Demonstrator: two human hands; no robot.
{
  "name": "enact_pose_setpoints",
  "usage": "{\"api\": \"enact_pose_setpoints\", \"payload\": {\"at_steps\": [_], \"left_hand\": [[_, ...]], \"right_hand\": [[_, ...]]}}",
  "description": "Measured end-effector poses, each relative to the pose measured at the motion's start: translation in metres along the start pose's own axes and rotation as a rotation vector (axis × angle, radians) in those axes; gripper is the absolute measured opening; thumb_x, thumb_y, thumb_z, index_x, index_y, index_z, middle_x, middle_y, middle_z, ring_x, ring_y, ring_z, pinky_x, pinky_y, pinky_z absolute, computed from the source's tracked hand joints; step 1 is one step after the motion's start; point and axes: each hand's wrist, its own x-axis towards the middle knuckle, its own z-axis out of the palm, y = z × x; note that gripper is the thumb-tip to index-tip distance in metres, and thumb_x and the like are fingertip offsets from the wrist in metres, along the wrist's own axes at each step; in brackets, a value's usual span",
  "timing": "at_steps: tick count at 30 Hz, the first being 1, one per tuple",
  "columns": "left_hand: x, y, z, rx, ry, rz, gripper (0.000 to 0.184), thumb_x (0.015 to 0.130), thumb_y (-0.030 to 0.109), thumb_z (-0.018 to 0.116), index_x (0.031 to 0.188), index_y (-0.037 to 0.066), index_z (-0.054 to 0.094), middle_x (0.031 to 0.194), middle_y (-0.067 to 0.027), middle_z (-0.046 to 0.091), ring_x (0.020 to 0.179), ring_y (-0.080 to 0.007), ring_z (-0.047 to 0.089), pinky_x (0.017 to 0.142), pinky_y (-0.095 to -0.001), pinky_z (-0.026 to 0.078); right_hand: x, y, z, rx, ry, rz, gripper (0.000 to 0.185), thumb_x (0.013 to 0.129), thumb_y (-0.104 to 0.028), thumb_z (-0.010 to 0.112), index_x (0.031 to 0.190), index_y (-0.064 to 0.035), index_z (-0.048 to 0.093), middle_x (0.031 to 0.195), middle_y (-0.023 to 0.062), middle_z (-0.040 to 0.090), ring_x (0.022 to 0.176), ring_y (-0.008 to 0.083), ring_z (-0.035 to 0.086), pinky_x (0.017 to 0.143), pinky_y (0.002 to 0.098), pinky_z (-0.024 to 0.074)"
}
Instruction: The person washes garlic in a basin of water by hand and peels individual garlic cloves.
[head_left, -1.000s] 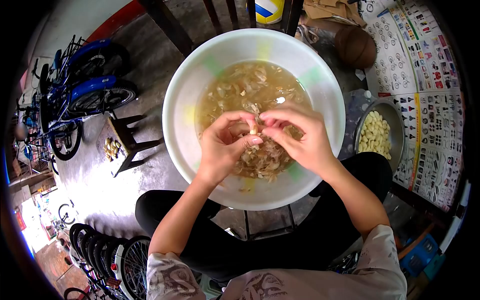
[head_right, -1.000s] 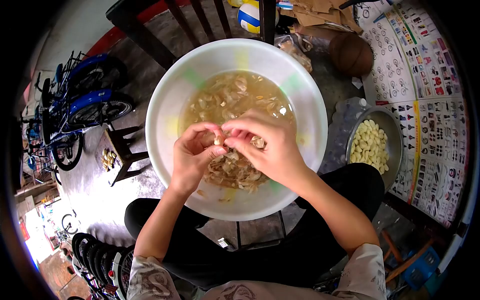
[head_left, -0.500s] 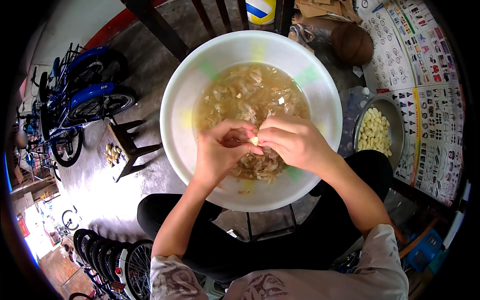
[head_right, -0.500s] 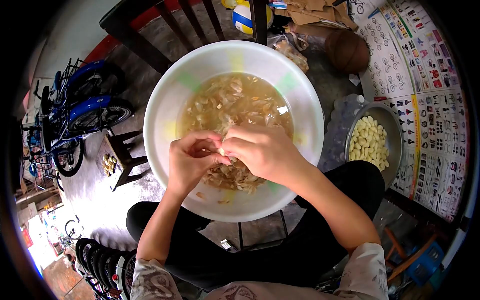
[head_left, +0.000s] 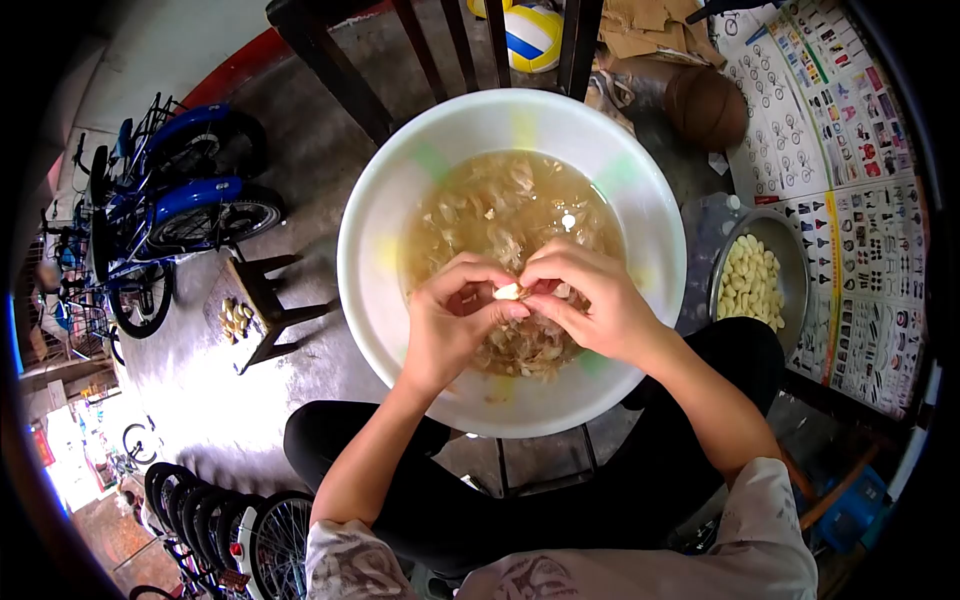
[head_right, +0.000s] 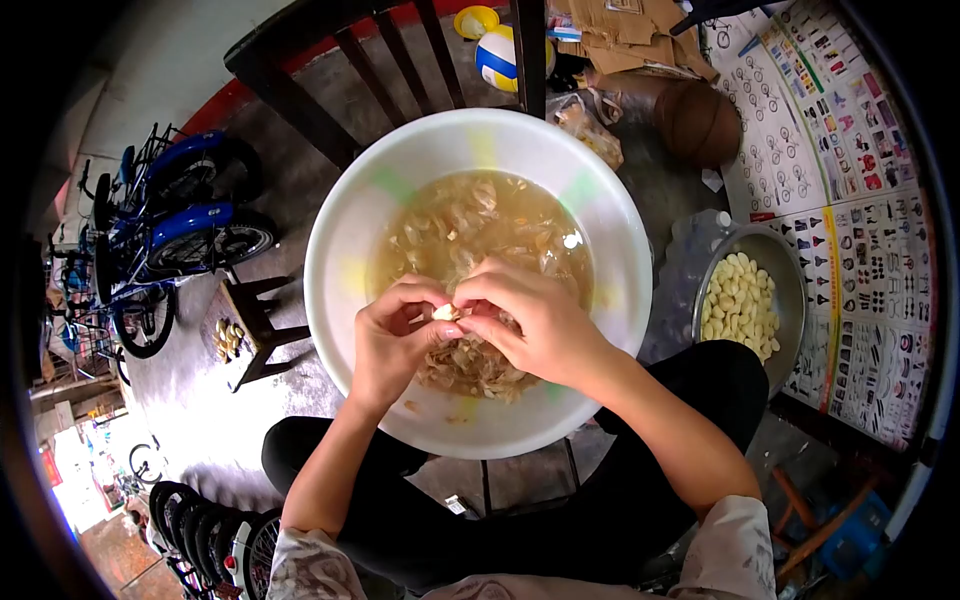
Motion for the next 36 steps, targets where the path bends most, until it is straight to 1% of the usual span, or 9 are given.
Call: {"api": "enact_pose_setpoints", "payload": {"at_steps": [2,7,9,16,18,21,25,28,36], "left_hand": [[0.000,0.007,0.003,0.023,-0.002,0.029,0.024,0.077,-0.010,0.073,0.099,-0.002,0.065,0.103,-0.0064,0.061,0.092,-0.0130,0.064,0.078,-0.0242,0.056],[-0.003,0.008,0.001,0.216,-0.006,0.025,0.027,0.073,-0.011,0.076,0.096,-0.004,0.065,0.102,-0.0088,0.061,0.088,-0.0138,0.063,0.079,-0.0262,0.058],[-0.003,0.004,0.000,0.189,0.016,-0.005,0.026,0.072,-0.010,0.077,0.094,-0.003,0.066,0.101,-0.0087,0.063,0.087,-0.0133,0.064,0.077,-0.0257,0.057],[-0.003,-0.006,-0.001,0.205,-0.003,0.003,0.023,0.077,-0.009,0.075,0.097,-0.004,0.064,0.105,-0.0100,0.064,0.092,-0.0141,0.064,0.078,-0.0255,0.056],[0.000,-0.003,0.003,-0.023,-0.018,-0.013,0.023,0.081,-0.001,0.075,0.100,-0.004,0.064,0.100,-0.0073,0.068,0.092,-0.0134,0.067,0.081,-0.0252,0.056],[0.001,-0.002,0.001,-0.013,-0.015,-0.159,0.025,0.085,-0.001,0.071,0.107,-0.005,0.060,0.103,-0.0091,0.068,0.095,-0.0154,0.066,0.085,-0.0269,0.055],[0.002,-0.005,-0.006,-0.094,0.052,-0.184,0.025,0.085,0.000,0.071,0.107,-0.004,0.060,0.103,-0.0100,0.068,0.096,-0.0139,0.066,0.084,-0.0267,0.055],[0.001,-0.002,-0.003,0.132,0.093,-0.103,0.025,0.084,-0.001,0.072,0.106,-0.003,0.060,0.099,-0.0099,0.069,0.091,-0.0129,0.068,0.079,-0.0258,0.057],[-0.005,0.005,0.009,0.406,0.123,0.059,0.020,0.079,0.000,0.077,0.095,-0.001,0.066,0.092,-0.0072,0.069,0.082,-0.0111,0.068,0.071,-0.0238,0.058]], "right_hand": [[0.001,0.000,0.003,0.082,0.141,0.043,0.016,0.080,-0.001,0.072,0.093,-0.0037,0.065,0.086,0.0070,0.065,0.075,0.0214,0.066,0.063,0.0298,0.0508],[-0.005,0.001,0.009,0.096,0.180,0.067,0.011,0.078,0.000,0.073,0.087,-0.0025,0.068,0.079,0.0085,0.067,0.068,0.0204,0.066,0.059,0.0295,0.0502],[-0.007,0.001,0.011,0.020,0.135,0.088,0.015,0.078,0.008,0.072,0.089,0.0001,0.065,0.084,0.0086,0.066,0.071,0.0168,0.065,0.062,0.0264,0.0511],[-0.003,0.008,0.018,-0.041,0.106,-0.048,0.014,0.085,0.005,0.062,0.090,-0.0014,0.051,0.079,0.0122,0.054,0.067,0.0273,0.057,0.059,0.0356,0.0435],[-0.001,0.010,0.016,-0.062,0.117,-0.050,0.014,0.086,0.005,0.061,0.091,-0.0015,0.050,0.081,0.0120,0.054,0.069,0.0276,0.056,0.060,0.0358,0.0436],[0.001,0.009,0.015,-0.093,0.127,-0.067,0.015,0.086,0.005,0.061,0.091,-0.0017,0.049,0.083,0.0119,0.053,0.070,0.0285,0.056,0.060,0.0366,0.0434],[-0.001,0.005,0.012,-0.103,0.067,-0.045,0.015,0.085,0.006,0.062,0.092,-0.0009,0.051,0.086,0.0110,0.055,0.073,0.0254,0.059,0.062,0.0336,0.0462],[-0.001,0.003,0.013,0.094,0.149,0.086,0.016,0.084,0.003,0.066,0.096,-0.0015,0.057,0.090,0.0095,0.059,0.077,0.0227,0.062,0.068,0.0326,0.0496],[-0.003,0.002,0.015,-0.027,0.252,0.047,0.016,0.080,0.003,0.069,0.095,-0.0015,0.066,0.080,0.0093,0.067,0.071,0.0205,0.068,0.062,0.0294,0.0517]]}}
